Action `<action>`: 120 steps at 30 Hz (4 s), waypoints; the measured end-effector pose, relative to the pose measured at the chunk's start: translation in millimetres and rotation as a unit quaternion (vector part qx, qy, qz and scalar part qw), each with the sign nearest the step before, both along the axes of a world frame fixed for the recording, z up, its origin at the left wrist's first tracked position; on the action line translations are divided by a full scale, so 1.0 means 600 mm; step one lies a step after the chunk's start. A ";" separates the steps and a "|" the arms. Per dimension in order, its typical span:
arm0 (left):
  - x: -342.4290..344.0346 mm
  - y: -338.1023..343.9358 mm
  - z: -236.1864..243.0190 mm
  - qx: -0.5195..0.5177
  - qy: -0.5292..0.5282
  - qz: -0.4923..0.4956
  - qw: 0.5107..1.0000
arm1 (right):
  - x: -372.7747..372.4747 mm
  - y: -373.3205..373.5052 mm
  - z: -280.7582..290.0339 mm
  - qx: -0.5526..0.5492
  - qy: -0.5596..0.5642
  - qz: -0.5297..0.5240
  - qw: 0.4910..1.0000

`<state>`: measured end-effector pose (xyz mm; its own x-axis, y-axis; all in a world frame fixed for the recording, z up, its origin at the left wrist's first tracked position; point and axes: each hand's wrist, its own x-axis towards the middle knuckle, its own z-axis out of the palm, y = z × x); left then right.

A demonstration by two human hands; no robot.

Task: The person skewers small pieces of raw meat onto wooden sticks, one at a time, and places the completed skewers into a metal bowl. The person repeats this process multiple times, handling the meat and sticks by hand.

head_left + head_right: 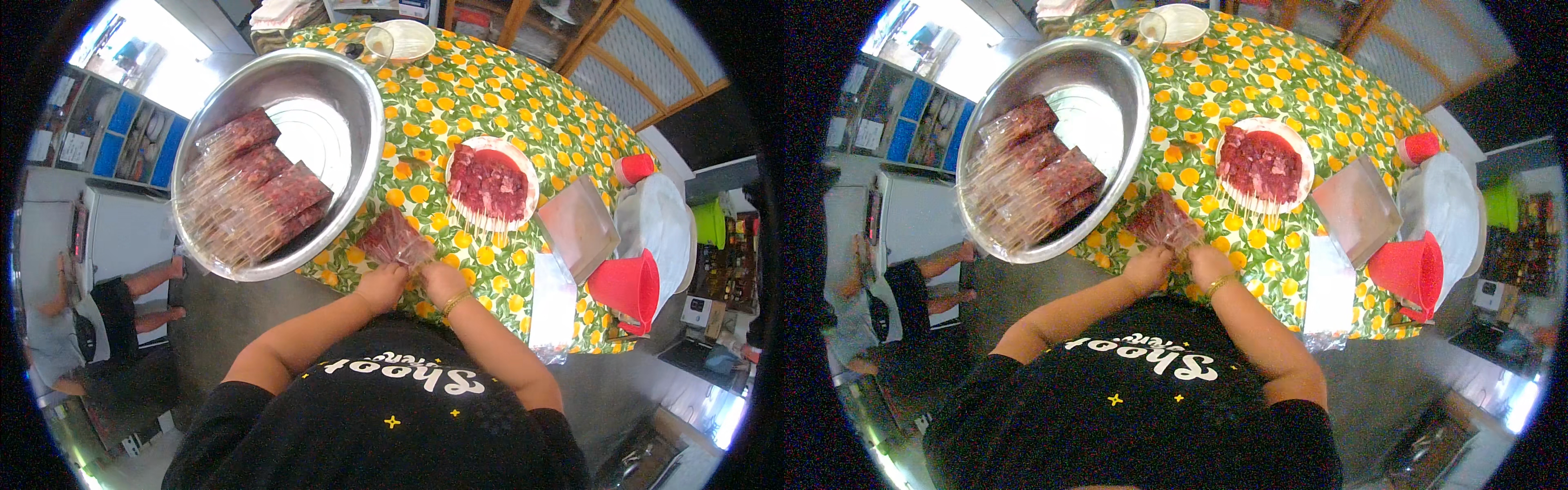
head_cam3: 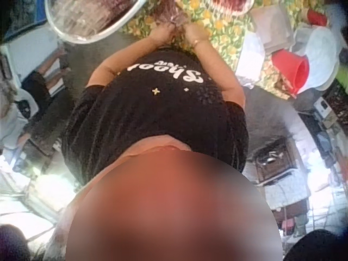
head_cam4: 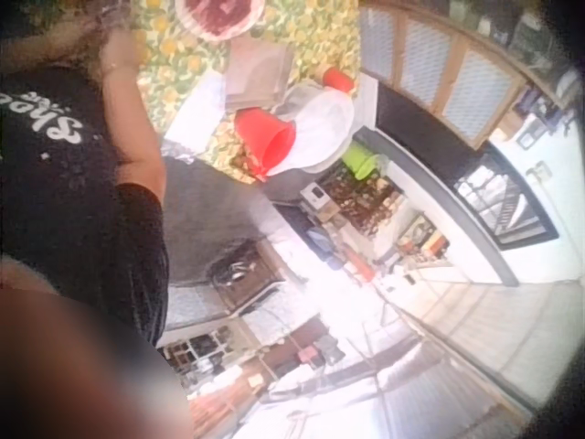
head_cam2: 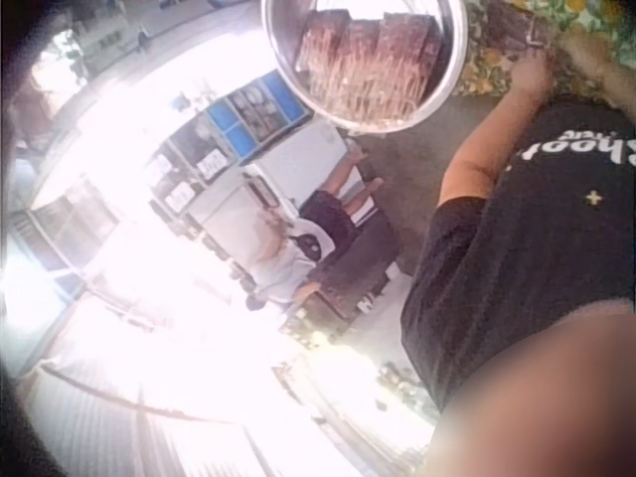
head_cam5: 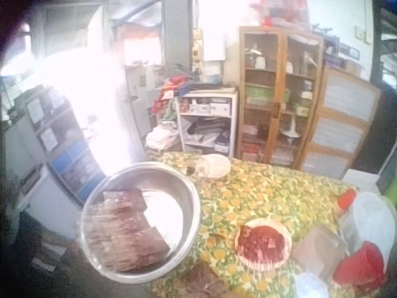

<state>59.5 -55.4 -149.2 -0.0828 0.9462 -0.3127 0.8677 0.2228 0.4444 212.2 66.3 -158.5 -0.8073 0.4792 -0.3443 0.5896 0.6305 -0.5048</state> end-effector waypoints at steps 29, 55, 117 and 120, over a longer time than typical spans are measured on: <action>-0.104 -0.046 0.081 0.016 -0.116 0.103 0.988 | -0.009 0.015 0.010 -0.530 0.062 -0.226 0.815; -0.056 -0.015 0.113 0.136 -0.255 0.281 0.915 | -0.007 0.111 0.012 -0.625 0.248 -0.321 0.667; 0.086 -0.130 -0.012 0.049 -0.026 0.375 0.925 | -0.041 0.012 -0.002 0.038 0.023 0.107 0.993; 0.066 -0.124 0.022 0.049 -0.062 0.376 0.923 | -0.048 0.021 0.033 0.084 0.114 0.154 0.978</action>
<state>99.2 -129.6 -136.0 -0.6973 0.6596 -0.2805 0.4249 0.6955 0.5794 183.1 79.2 -138.5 -0.9691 0.2350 -0.0754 0.2421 0.8459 -0.4752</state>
